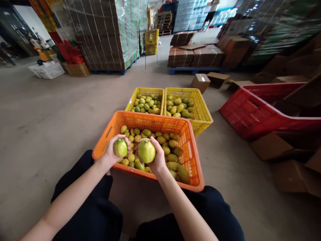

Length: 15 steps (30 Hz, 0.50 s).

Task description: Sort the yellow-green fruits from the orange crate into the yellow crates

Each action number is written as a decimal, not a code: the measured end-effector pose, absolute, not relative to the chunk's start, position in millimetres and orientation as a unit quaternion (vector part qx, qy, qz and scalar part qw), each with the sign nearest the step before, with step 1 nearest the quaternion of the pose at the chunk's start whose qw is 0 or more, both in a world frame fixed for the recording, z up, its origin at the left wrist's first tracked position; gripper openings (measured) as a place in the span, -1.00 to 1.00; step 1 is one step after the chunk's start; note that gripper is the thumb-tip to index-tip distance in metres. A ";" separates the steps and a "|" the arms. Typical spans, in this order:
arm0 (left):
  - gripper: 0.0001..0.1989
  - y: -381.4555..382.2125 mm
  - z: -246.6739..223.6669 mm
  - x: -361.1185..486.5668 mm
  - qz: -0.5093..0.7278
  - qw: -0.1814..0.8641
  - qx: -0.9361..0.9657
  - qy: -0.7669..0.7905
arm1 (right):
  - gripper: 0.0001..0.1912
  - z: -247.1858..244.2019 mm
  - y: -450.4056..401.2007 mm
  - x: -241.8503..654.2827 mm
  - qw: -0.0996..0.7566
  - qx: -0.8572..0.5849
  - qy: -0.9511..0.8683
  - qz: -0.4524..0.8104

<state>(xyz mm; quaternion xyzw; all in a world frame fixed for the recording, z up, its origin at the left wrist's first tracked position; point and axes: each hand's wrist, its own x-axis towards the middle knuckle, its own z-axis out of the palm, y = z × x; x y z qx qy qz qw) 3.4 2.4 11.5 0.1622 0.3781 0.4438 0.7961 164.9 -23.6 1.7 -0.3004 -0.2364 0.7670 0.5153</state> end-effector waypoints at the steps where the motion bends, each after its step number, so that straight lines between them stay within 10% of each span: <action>1: -0.79 1.5 11.7 4.4 0.445 0.787 0.181 0.387 | -0.57 1.4 -23.8 163.3 0.515 -0.306 -0.243 0.763; 15: -0.67 -5.2 16.5 4.4 0.457 0.731 0.327 0.387 | -0.58 -2.4 -32.1 154.7 0.508 -0.360 -0.337 0.707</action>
